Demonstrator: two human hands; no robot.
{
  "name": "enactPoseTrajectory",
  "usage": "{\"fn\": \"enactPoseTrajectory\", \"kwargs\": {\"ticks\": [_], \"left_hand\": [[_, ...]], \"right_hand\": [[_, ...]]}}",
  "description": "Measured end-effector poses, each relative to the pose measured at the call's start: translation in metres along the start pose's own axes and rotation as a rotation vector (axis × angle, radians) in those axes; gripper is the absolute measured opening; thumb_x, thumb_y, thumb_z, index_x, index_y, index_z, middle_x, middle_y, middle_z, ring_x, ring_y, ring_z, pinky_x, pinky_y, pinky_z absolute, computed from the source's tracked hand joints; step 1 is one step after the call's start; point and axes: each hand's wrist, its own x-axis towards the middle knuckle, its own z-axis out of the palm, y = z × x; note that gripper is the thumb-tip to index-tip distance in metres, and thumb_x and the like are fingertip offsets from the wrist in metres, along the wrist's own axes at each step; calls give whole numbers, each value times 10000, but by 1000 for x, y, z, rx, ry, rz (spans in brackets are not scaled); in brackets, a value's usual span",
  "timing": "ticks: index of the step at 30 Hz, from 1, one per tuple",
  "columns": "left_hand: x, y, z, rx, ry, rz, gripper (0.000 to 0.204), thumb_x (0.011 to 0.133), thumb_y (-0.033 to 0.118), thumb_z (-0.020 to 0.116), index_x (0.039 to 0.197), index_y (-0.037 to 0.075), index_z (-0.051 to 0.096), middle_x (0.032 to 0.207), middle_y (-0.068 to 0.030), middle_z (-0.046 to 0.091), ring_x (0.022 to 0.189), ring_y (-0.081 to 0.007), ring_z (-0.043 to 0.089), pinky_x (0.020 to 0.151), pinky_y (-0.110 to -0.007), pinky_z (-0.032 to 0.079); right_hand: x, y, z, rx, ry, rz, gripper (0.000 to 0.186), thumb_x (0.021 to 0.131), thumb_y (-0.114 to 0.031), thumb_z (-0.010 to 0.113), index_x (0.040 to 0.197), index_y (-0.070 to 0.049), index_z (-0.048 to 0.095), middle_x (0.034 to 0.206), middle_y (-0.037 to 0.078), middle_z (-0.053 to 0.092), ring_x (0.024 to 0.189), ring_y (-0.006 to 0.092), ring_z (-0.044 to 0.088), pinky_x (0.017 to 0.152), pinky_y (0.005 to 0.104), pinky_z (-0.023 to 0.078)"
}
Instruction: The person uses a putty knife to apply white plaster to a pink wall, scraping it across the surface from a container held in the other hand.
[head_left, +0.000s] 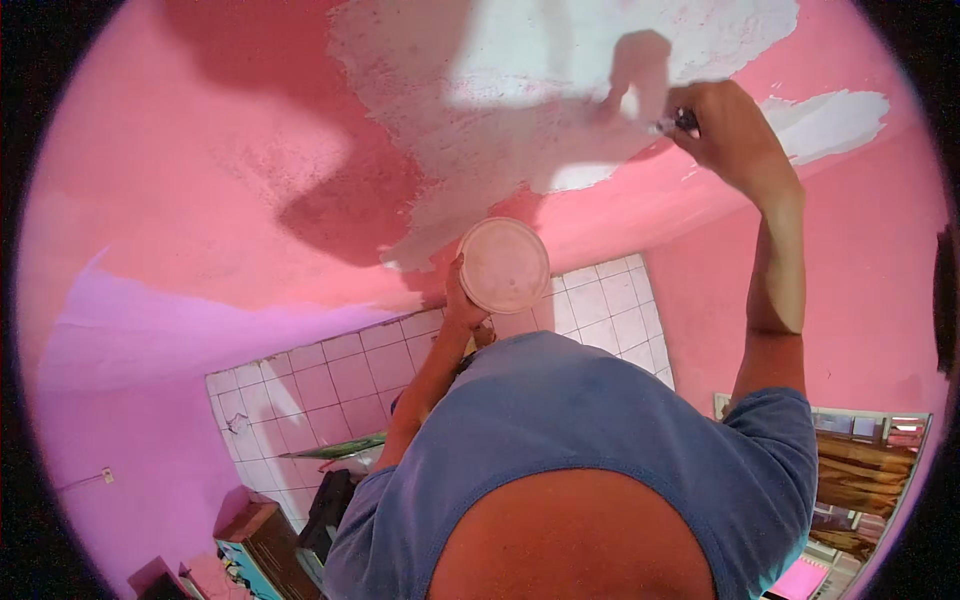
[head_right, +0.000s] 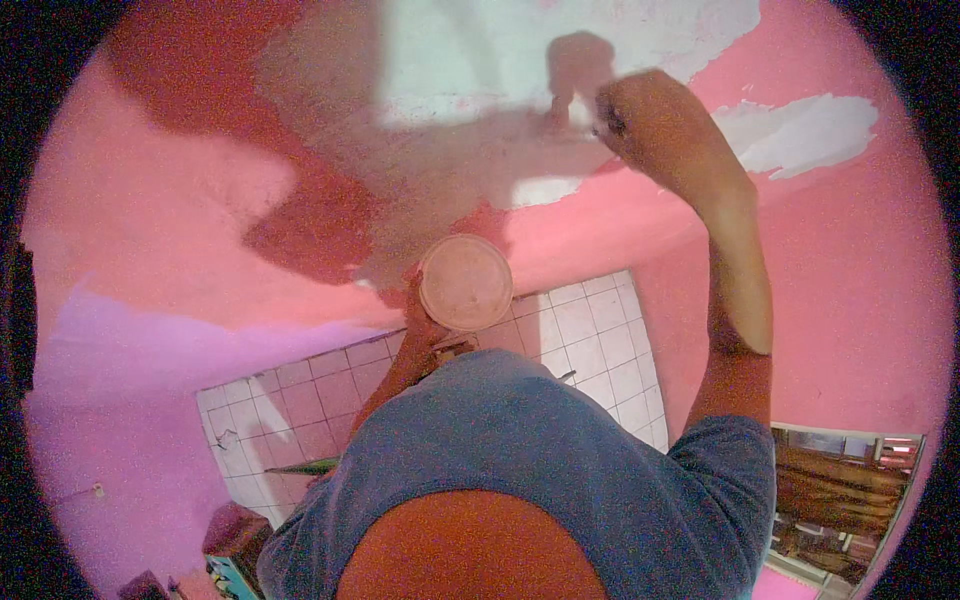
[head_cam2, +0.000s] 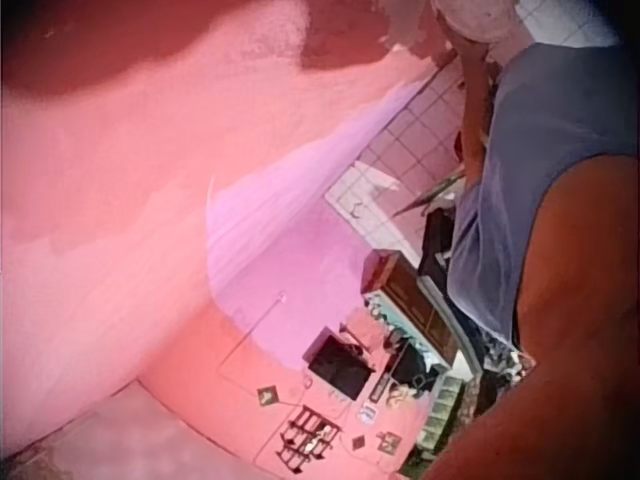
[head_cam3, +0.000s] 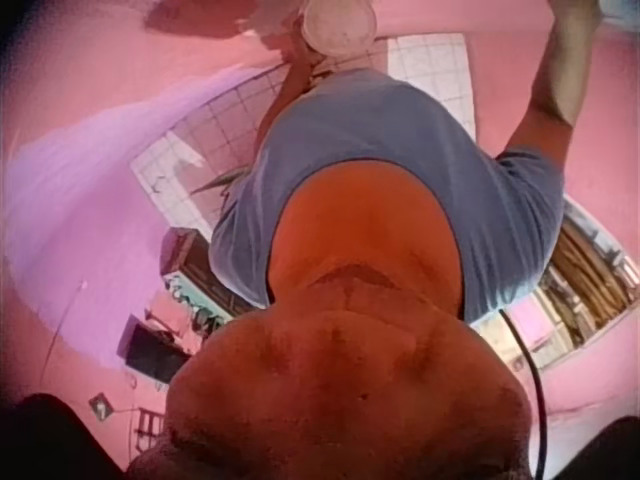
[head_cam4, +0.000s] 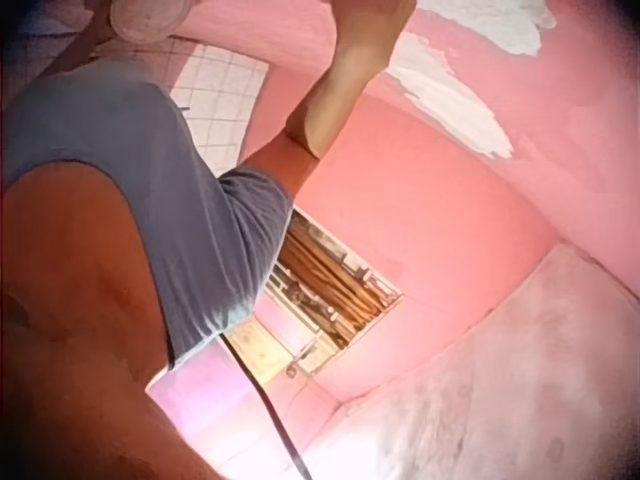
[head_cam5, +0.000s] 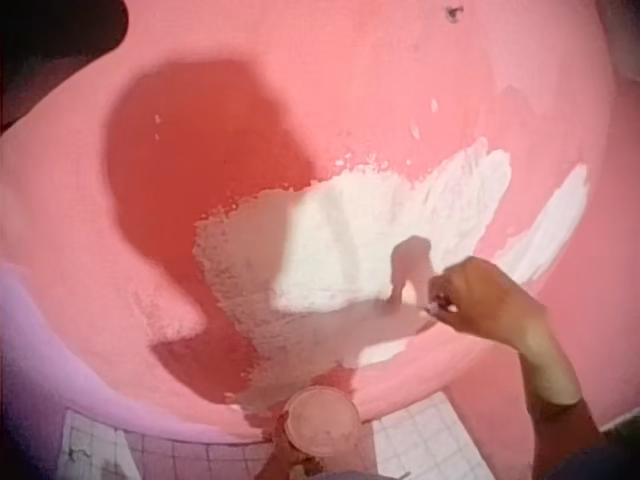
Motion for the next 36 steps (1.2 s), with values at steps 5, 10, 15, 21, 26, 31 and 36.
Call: {"fn": "enactPoseTrajectory", "kwargs": {"ticks": [5, 10, 15, 21, 26, 31, 36], "left_hand": [[4, 1, -46, 844, -192, 462, 574, 904, 490, 281, 1322, 112, 387, 1332, -118, 434, 1203, -308, 447, 983, -508, 390], [4, -2, -45, 402, 93, 199, 568, 894, 474, 354, 1324, 105, 382, 1335, -125, 431, 1210, -286, 442, 989, -486, 388], [-5, 5, -18, 3, 74, 62, 593, 874, 485, 381, 1333, 109, 375, 1333, -127, 434, 1209, -301, 440, 984, -510, 379], [-4, 4, -29, 684, 29, 351, 607, 866, 490, 384, 1341, 112, 368, 1327, -128, 438, 1200, -327, 444, 976, -543, 370], [-3, 3, -17, 74, 56, 109, 618, 861, 509, 380, 1343, 122, 368, 1332, -131, 430, 1203, -325, 442, 978, -551, 365], [-3, 5, -4, -93, -10, -23, 643, 846, 524, 408, 1370, 159, 335, 1375, -134, 379, 1236, -362, 392, 973, -603, 333], [-5, 9, -1, -32, -4, 16, 675, 829, 545, 431, 1375, 161, 328, 1382, -132, 369, 1240, -371, 383, 974, -609, 326]], "right_hand": [[-23, 8, 103, 106, -186, 20, 94, 754, -102, 594, 740, -10, 582, 744, 185, 587, 773, 354, 575, 691, 452, 459], [-30, 23, 215, 115, -194, -29, 112, 735, -111, 623, 752, -12, 574, 756, 172, 579, 762, 343, 578, 664, 454, 459], [-18, 15, 234, 132, -125, -24, 68, 724, -70, 602, 723, -9, 572, 735, 175, 570, 746, 346, 578, 644, 448, 461], [-3, 7, 224, 128, -83, -63, 71, 723, -57, 594, 691, 0, 567, 710, 181, 564, 734, 355, 572, 642, 451, 460], [6, -8, 185, 96, -64, -89, 88, 730, -73, 604, 699, 1, 569, 725, 176, 573, 728, 357, 570, 660, 451, 459], [24, -18, 113, 69, -52, -34, 134, 750, -93, 626, 680, 3, 563, 714, 165, 570, 724, 348, 568, 653, 436, 457], [21, -29, 13, 0, 98, -135, 108, 739, -80, 645, 705, 2, 583, 723, 160, 590, 694, 324, 580, 634, 402, 463]]}}
